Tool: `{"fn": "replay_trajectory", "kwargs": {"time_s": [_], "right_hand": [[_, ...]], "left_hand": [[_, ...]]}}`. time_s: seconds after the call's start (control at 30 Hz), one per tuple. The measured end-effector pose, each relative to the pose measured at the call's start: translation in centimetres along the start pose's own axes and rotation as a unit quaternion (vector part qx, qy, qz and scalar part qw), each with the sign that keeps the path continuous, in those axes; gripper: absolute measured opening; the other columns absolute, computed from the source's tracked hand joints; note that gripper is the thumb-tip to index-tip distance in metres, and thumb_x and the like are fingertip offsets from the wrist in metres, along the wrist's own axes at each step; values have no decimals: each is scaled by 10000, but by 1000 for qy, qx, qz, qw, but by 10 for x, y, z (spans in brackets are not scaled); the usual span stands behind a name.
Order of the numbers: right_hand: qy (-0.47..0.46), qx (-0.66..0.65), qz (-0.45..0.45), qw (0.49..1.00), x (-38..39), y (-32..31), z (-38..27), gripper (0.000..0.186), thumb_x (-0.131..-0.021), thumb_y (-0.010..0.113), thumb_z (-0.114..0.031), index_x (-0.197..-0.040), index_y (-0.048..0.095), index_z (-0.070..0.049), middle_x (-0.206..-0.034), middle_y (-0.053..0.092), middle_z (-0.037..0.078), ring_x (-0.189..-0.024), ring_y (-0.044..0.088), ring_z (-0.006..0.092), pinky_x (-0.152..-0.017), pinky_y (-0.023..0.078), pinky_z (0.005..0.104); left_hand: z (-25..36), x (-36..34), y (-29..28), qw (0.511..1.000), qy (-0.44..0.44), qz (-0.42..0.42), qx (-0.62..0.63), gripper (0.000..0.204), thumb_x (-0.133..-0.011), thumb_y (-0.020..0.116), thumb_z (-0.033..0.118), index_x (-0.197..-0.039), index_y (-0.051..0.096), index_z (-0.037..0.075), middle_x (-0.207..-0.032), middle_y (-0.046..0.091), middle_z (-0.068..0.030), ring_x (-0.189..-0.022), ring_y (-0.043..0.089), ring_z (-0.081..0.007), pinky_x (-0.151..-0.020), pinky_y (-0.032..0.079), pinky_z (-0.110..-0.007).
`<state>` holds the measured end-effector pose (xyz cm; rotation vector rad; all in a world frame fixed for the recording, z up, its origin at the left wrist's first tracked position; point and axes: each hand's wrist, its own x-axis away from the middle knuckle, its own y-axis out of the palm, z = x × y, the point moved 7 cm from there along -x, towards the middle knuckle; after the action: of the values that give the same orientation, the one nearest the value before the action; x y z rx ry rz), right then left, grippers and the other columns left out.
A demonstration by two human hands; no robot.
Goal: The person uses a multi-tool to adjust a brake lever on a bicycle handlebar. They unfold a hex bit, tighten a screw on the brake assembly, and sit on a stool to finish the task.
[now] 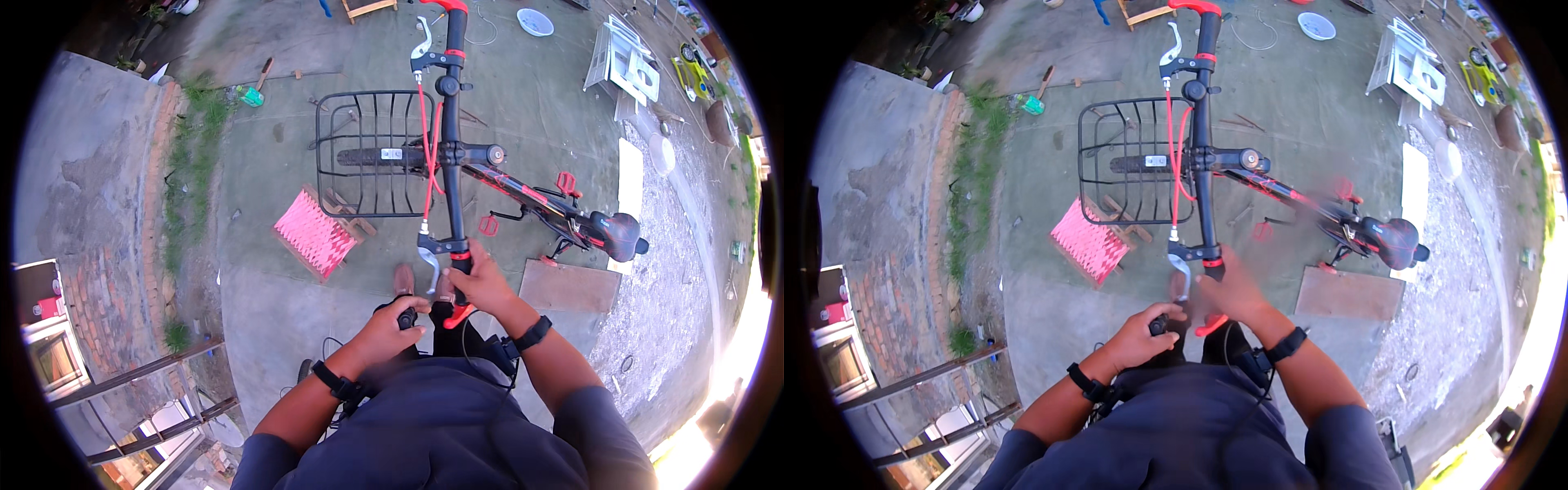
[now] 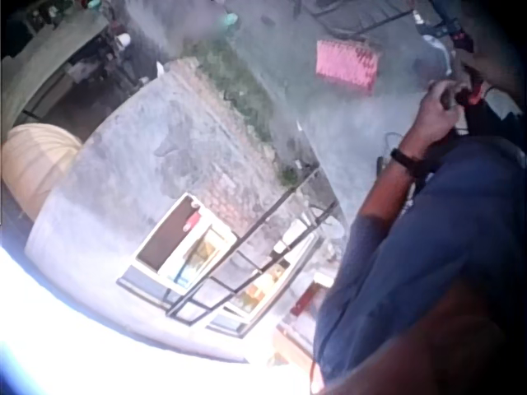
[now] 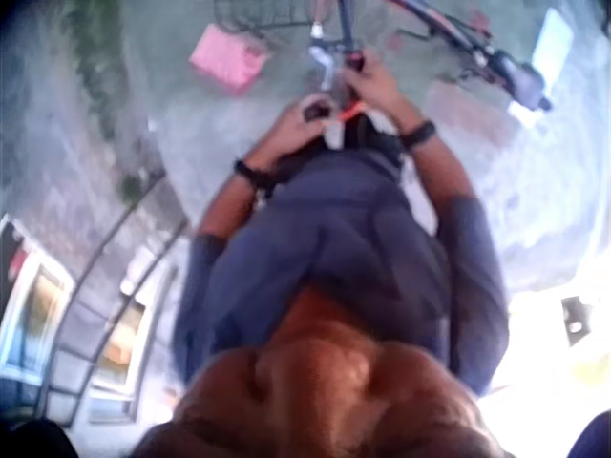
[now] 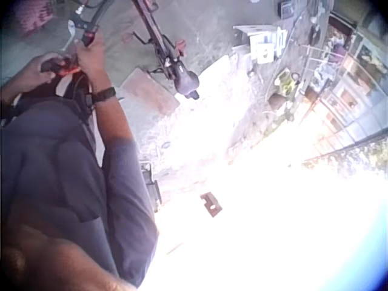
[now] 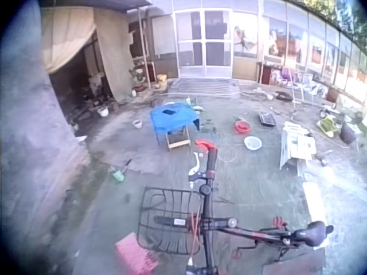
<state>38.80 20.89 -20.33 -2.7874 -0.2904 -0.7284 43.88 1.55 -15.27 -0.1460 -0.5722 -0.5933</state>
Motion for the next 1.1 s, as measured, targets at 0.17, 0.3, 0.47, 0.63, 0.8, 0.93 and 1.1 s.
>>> {"fn": "replay_trajectory", "kwargs": {"time_s": [0.17, 0.3, 0.47, 0.63, 0.8, 0.93, 1.1], "right_hand": [[29, 161, 25, 986, 22, -38, -15, 611, -859, 687, -67, -1409, 424, -17, -975, 676, 149, -866, 695, 225, -753, 540, 348], [-42, 246, 116, 961, 33, -71, -7, 565, -812, 694, -64, -1350, 519, -45, -1109, 646, 189, -1017, 650, 347, -883, 515, 405], [-11, 277, 244, 929, 41, -104, 5, 583, -791, 654, 37, -1339, 562, -139, -1124, 619, 172, -1046, 626, 386, -892, 514, 437], [81, 322, 303, 893, 40, -112, -3, 574, -819, 656, 21, -1360, 553, -140, -1203, 613, 169, -1097, 629, 366, -916, 516, 422], [78, 359, 373, 852, 63, -92, -25, 457, -857, 641, -41, -1309, 577, -70, -1202, 625, 179, -1079, 644, 350, -924, 516, 421], [124, 358, 410, 830, 109, -79, -3, 282, -868, 621, -63, -1147, 622, -18, -1082, 671, 156, -1050, 658, 333, -913, 515, 423], [64, 301, 387, 869, 115, -18, -14, 168, -850, 622, -30, -1014, 655, -16, -995, 690, 158, -931, 690, 320, -833, 536, 391]], "left_hand": [[-28, 26, -43, 995, -77, 34, 51, 454, -898, 657, 43, -1335, 535, 37, -1179, 667, -72, -786, 646, -108, -682, 539, -263], [-40, 37, -90, 993, -103, 41, 49, 447, -905, 650, 56, -1334, 529, 32, -1165, 665, -65, -767, 652, -110, -644, 534, -253], [-61, 57, -170, 990, -137, 34, 22, 449, -906, 638, 61, -1337, 521, 27, -1149, 664, -75, -753, 656, -117, -653, 534, -255], [-98, 78, -250, 976, -164, 102, 105, 473, -914, 637, 54, -1359, 482, 10, -1071, 654, -97, -742, 659, -153, -652, 534, -289], [-128, 77, -292, 943, -177, 175, 221, 484, -934, 627, 80, -1373, 434, 9, -1008, 634, -119, -733, 675, -215, -620, 537, -338], [-137, 73, -305, 931, -188, 200, 241, 461, -935, 624, 91, -1348, 434, 13, -983, 629, -126, -728, 680, -228, -614, 548, -346], [-162, 76, -311, 916, -240, 219, 235, 455, -929, 633, 95, -1331, 436, 13, -935, 622, -128, -713, 676, -227, -616, 557, -341]]}}
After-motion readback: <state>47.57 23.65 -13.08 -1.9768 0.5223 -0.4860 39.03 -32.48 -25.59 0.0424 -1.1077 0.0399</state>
